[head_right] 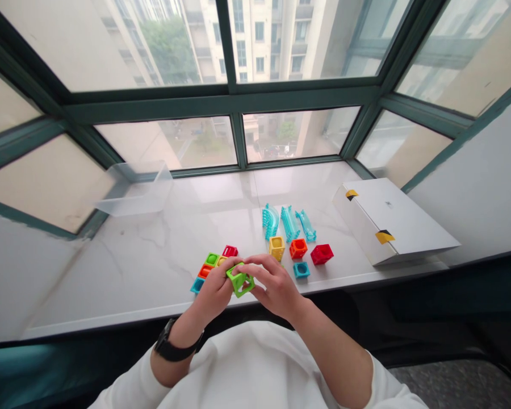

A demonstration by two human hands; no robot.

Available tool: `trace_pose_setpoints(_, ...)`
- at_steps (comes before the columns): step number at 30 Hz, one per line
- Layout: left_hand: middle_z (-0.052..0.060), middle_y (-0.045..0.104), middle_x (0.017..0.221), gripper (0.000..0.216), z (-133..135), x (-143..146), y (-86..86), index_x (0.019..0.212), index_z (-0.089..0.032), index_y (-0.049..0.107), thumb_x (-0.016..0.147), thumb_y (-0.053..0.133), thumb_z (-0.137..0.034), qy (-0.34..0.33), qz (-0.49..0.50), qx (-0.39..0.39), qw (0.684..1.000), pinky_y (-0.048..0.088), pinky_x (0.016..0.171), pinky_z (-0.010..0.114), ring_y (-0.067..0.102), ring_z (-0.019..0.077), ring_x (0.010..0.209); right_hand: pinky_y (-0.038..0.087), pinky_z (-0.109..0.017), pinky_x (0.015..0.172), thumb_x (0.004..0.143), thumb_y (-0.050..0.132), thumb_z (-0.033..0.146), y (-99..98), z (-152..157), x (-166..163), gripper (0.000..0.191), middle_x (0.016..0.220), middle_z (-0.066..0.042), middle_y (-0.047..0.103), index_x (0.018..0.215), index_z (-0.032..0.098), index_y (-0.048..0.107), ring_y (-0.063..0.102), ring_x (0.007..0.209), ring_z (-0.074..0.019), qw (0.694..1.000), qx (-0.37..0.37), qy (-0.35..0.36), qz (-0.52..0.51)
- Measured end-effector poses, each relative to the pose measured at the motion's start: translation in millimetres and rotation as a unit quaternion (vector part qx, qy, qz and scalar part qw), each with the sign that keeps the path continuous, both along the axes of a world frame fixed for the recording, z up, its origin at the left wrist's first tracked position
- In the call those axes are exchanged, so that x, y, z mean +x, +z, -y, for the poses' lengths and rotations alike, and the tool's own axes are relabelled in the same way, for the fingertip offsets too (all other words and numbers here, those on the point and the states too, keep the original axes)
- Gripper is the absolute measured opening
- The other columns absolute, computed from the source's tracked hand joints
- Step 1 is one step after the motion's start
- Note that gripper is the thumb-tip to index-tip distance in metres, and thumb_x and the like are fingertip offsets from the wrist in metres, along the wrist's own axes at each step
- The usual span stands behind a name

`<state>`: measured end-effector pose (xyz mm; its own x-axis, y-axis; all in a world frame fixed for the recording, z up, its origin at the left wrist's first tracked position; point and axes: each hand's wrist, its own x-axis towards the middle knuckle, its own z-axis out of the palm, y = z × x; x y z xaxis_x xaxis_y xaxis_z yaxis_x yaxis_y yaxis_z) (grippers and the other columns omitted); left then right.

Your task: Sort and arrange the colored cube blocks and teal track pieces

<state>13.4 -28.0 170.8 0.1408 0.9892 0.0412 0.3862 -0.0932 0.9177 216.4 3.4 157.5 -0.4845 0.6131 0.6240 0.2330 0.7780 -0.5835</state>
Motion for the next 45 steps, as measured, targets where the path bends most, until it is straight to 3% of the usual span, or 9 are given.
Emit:
trace_pose_setpoints(8,0.006,0.071,0.124,0.037,6.1,2.7,0.1,0.136,-0.025,0.059,0.101,0.049,-0.025,-0.001,0.057,-0.034,0.998,0.054,0.092,0.034,0.066,0.0226,0.107,0.062,-0.042,0.096,0.098,0.067,0.017,-8.8,-2.9,6.0,0.046,0.124,-0.008,0.067,0.140,0.035,0.062,0.069,0.113,-0.0243,1.000,0.009,-0.029,-0.004)
trace_pose_setpoints(17,0.008,0.066,0.133,0.040,7.5,6.6,-5.5,0.139,-0.026,0.058,0.104,0.057,-0.046,-0.046,0.191,-0.091,0.976,0.053,0.104,0.036,0.064,0.0231,0.118,0.063,-0.040,0.094,0.097,0.069,0.015,-12.1,-4.4,6.7,0.045,0.124,-0.008,0.066,0.137,0.034,0.063,0.070,0.112,-0.0233,0.999,0.002,-0.036,-0.028)
trace_pose_setpoints(23,0.010,0.059,0.150,0.051,8.4,3.3,-13.0,0.149,-0.027,0.055,0.105,0.054,-0.053,-0.049,0.219,-0.120,0.967,0.048,0.115,0.041,0.056,0.0271,0.136,0.063,-0.041,0.095,0.095,0.072,0.016,-9.5,-5.4,6.0,0.048,0.124,-0.007,0.067,0.137,0.035,0.063,0.070,0.112,-0.0241,0.999,-0.004,-0.041,-0.032)
trace_pose_setpoints(27,0.011,0.056,0.153,0.060,9.5,2.0,-13.3,0.155,-0.028,0.047,0.103,0.056,-0.057,-0.040,0.220,-0.127,0.966,0.049,0.114,0.045,0.056,0.0302,0.138,0.061,-0.044,0.100,0.095,0.071,0.015,-9.4,-5.8,5.3,0.048,0.128,-0.008,0.069,0.138,0.034,0.062,0.069,0.117,-0.0253,0.998,-0.001,-0.051,-0.025)
trace_pose_setpoints(31,0.011,0.062,0.142,0.053,10.4,3.8,-9.7,0.147,-0.026,0.050,0.103,0.058,-0.052,-0.041,0.154,-0.075,0.984,0.051,0.109,0.042,0.062,0.0272,0.127,0.063,-0.042,0.095,0.095,0.074,0.020,-11.0,-5.0,4.0,0.048,0.124,-0.007,0.072,0.139,0.034,0.062,0.071,0.113,-0.0255,0.998,-0.014,-0.050,-0.018)
trace_pose_setpoints(35,0.006,0.070,0.105,0.037,10.4,7.8,-13.6,0.123,-0.023,0.058,0.107,0.044,-0.053,-0.005,0.063,-0.035,0.997,0.054,0.088,0.037,0.066,0.0234,0.096,0.063,-0.040,0.090,0.091,0.081,0.029,-10.5,-3.7,2.9,0.049,0.116,-0.007,0.072,0.138,0.033,0.064,0.072,0.105,-0.0257,0.999,-0.022,-0.044,-0.009)
trace_pose_setpoints(38,0.004,0.066,0.087,0.042,8.4,10.6,-22.6,0.102,-0.023,0.060,0.109,0.034,-0.056,0.033,0.045,-0.028,0.998,0.051,0.076,0.035,0.062,0.0216,0.080,0.063,-0.040,0.086,0.089,0.084,0.036,-9.4,-3.1,2.2,0.052,0.110,-0.007,0.071,0.136,0.032,0.065,0.072,0.098,-0.0257,0.999,-0.016,-0.044,-0.002)
trace_pose_setpoints(42,0.005,0.067,0.082,0.055,2.8,7.5,-28.5,0.088,-0.022,0.061,0.110,0.026,-0.059,0.089,0.078,-0.056,0.991,0.052,0.074,0.035,0.063,0.0209,0.078,0.064,-0.039,0.083,0.088,0.085,0.039,-9.4,-2.6,1.8,0.052,0.107,-0.007,0.071,0.135,0.032,0.066,0.071,0.094,-0.0248,0.999,-0.013,-0.034,-0.004)
trace_pose_setpoints(45,0.004,0.069,0.085,0.048,-0.5,-1.3,-22.7,0.095,-0.023,0.065,0.109,0.033,-0.055,0.117,0.054,-0.033,0.991,0.052,0.078,0.034,0.065,0.0201,0.082,0.063,-0.039,0.082,0.087,0.085,0.038,-10.7,-2.4,2.7,0.051,0.107,-0.007,0.070,0.134,0.031,0.066,0.071,0.094,-0.0248,0.999,-0.025,-0.042,0.000)
